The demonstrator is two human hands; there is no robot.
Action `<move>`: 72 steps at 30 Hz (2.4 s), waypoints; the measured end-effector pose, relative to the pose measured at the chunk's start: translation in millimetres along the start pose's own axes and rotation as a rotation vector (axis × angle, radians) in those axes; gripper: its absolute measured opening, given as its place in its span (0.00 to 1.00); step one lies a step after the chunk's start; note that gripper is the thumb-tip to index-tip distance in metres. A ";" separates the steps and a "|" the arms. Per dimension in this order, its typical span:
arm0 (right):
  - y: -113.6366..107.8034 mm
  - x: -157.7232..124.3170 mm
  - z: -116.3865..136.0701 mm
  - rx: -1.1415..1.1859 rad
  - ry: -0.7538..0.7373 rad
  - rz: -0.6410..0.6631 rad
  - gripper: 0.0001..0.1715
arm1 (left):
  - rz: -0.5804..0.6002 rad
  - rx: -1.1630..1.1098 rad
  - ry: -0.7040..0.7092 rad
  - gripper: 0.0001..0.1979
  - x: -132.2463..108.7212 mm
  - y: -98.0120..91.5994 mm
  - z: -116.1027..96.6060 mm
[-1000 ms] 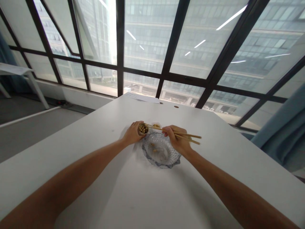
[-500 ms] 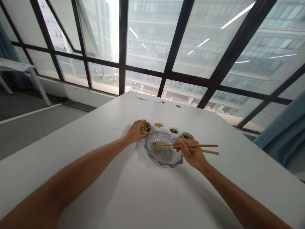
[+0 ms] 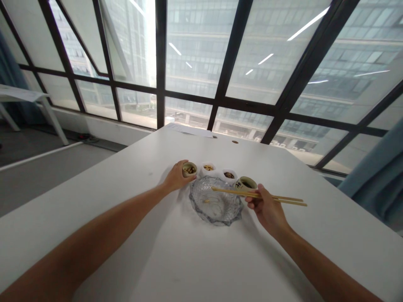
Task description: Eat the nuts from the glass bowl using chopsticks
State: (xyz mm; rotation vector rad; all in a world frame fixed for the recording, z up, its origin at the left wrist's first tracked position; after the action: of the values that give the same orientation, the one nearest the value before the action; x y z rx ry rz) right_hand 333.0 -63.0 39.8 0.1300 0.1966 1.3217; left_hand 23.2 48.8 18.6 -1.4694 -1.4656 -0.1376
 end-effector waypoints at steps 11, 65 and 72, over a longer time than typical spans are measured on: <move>-20.1 6.2 -25.9 0.211 0.135 -0.101 0.20 | 0.047 0.122 -0.152 0.39 -3.2 -7.9 3.7; 15.0 -29.1 35.1 -0.368 -0.313 0.005 0.35 | 0.008 -0.085 0.062 0.36 1.9 -5.9 -2.9; 20.1 -47.7 73.2 -0.628 -0.294 0.172 0.36 | 0.038 -0.084 0.063 0.35 1.7 -6.1 -3.0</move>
State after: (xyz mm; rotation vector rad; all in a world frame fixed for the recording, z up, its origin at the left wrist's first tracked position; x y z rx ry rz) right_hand 318.6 -103.2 118.6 -0.1956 -0.4889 1.4602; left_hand 20.4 46.3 24.4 -1.5457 -1.3948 -0.2233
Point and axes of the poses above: each hand's wrist, its own x-axis towards the middle knuckle, its own y-axis out of the palm, z = x × y, the point moved 5 cm from there along x, towards the middle knuckle, and after that the axes turned 13 degrees about y, right-handed, at the moved point
